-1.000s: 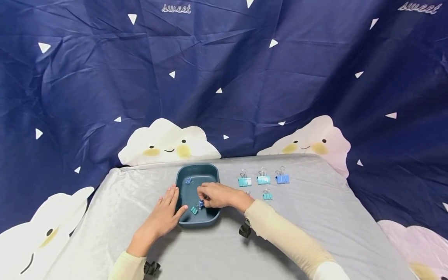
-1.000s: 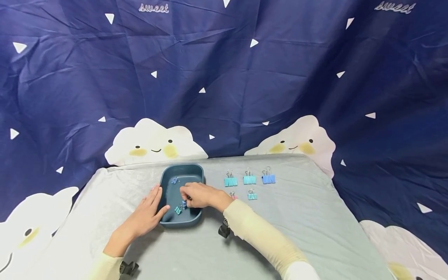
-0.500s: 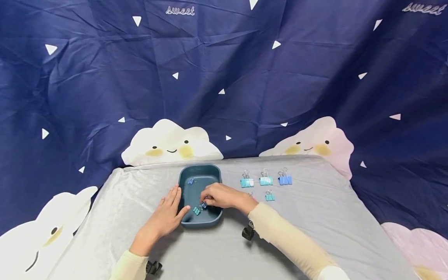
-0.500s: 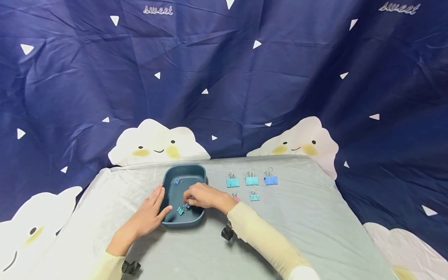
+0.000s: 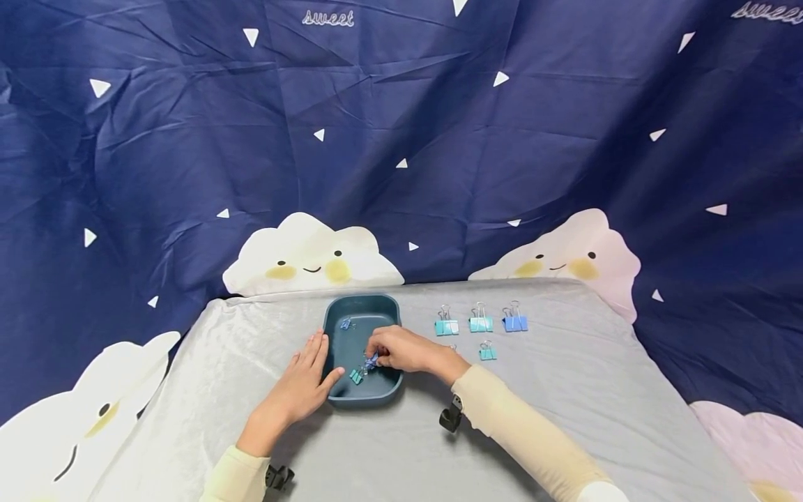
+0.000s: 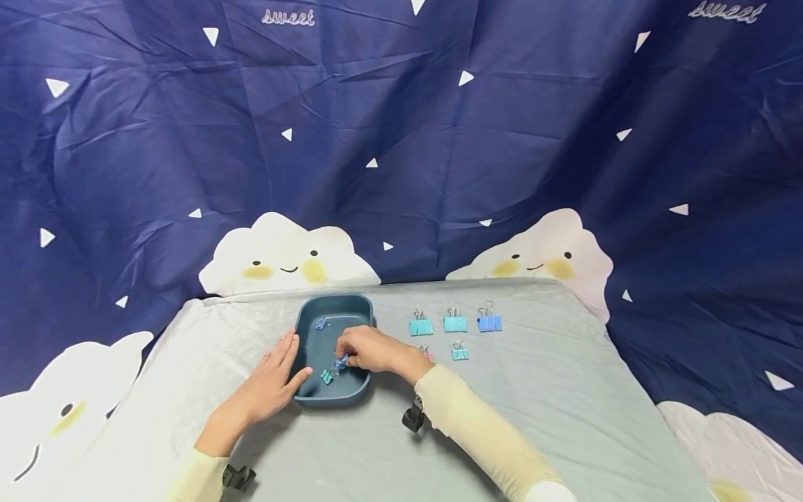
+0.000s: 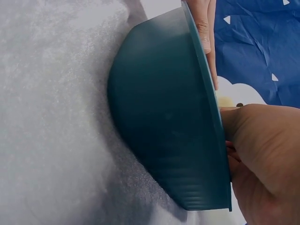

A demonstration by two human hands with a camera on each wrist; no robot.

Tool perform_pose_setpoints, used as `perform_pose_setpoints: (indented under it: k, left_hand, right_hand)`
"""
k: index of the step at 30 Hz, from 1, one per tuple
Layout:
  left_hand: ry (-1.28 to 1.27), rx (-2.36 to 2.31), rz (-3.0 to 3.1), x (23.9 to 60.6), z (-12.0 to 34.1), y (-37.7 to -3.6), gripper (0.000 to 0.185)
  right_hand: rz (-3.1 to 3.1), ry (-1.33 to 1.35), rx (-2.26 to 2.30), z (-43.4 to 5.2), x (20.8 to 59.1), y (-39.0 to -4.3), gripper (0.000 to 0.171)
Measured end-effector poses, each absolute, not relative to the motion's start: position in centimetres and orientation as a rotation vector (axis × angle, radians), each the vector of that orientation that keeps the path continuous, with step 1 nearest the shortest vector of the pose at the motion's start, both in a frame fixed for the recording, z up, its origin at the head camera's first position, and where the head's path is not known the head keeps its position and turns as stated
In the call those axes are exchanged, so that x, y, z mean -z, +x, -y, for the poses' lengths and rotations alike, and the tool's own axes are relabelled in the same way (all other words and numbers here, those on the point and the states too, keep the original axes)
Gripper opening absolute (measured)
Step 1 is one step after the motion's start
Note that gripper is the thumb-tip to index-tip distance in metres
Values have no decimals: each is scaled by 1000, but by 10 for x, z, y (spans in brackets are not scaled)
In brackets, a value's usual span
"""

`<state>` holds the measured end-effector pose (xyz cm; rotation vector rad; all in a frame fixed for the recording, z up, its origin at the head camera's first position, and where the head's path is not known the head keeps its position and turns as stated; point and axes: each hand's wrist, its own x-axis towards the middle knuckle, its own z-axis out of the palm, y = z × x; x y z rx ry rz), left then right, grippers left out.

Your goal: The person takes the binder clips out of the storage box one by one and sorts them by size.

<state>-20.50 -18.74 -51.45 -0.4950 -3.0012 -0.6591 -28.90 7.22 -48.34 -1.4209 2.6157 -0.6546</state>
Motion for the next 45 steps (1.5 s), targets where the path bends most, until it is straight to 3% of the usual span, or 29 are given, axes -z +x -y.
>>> perform_pose_setpoints:
  k: [16, 45]
  left_hand:
    - [-482, 655, 3034, 504, 185, -201, 81]
    - [-437, 595, 3079, 503, 184, -202, 84]
  right_hand:
    - [-2660, -1469, 716, -85, 478, -288, 15]
    - [-2736, -1243, 1011, -139, 451, -281, 22]
